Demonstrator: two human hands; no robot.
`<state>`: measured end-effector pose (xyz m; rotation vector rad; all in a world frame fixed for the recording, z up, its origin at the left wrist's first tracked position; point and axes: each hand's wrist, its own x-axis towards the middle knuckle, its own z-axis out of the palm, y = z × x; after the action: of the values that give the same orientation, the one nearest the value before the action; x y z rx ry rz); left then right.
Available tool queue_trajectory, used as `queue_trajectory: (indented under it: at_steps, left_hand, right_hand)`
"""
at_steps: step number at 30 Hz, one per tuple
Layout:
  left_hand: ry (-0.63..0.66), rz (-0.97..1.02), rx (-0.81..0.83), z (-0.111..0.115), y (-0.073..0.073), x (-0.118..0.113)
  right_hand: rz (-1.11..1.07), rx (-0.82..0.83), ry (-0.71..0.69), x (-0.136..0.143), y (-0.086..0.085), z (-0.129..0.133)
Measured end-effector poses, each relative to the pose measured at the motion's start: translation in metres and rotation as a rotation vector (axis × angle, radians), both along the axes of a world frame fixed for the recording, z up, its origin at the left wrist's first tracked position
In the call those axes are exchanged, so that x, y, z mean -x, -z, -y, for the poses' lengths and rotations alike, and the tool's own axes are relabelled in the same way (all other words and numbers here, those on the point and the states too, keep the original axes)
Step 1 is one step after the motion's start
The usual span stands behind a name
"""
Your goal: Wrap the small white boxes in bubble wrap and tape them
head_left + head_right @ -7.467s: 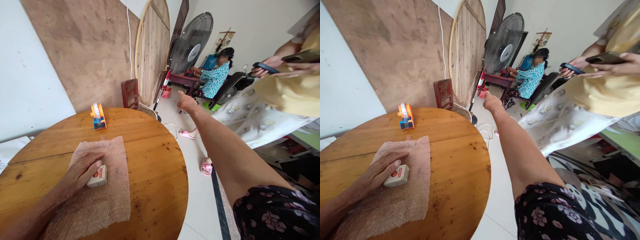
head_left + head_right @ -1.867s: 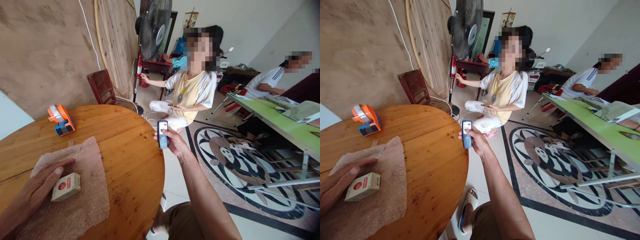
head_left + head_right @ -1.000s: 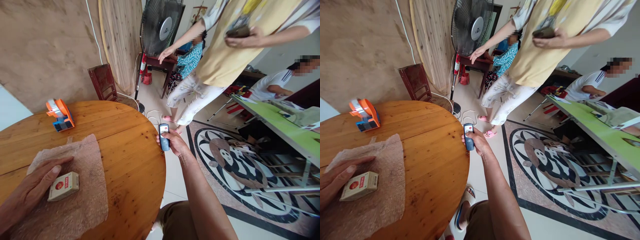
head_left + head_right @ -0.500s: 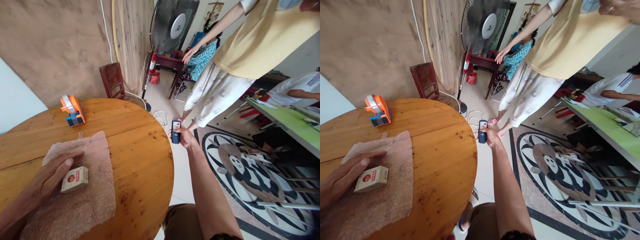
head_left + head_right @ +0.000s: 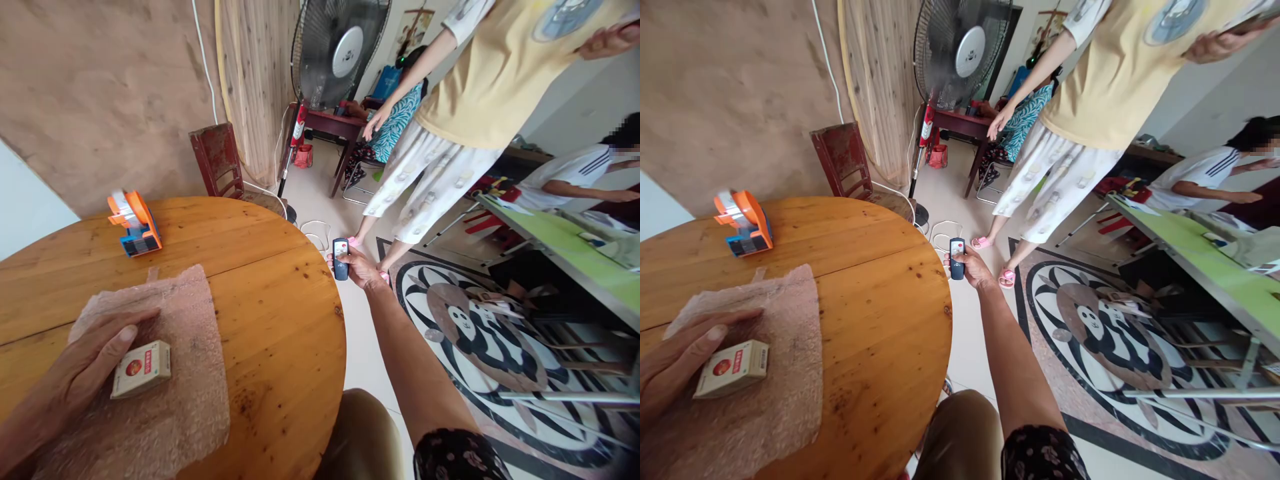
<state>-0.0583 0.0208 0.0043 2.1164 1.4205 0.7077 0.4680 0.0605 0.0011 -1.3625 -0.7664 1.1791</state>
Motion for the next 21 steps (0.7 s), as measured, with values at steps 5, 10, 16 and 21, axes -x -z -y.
queue_trajectory:
  at_steps: [5,10,16,21]
  left_hand:
    - [0.026,0.028,0.047,0.001,-0.004,-0.001]
    - [-0.007,0.053,0.036,0.002,-0.002,-0.002]
    - [-0.036,0.034,0.028,0.000,0.000,-0.003]
    - [-0.055,0.056,-0.002,0.002,-0.007,-0.011]
  right_hand:
    - [0.020,0.012,-0.036,0.002,-0.006,0.003]
    - [0.024,0.023,-0.048,0.003,-0.010,0.004]
    - [0.042,0.050,-0.046,0.006,-0.016,0.002]
    - [0.050,0.055,-0.051,0.011,-0.024,0.002]
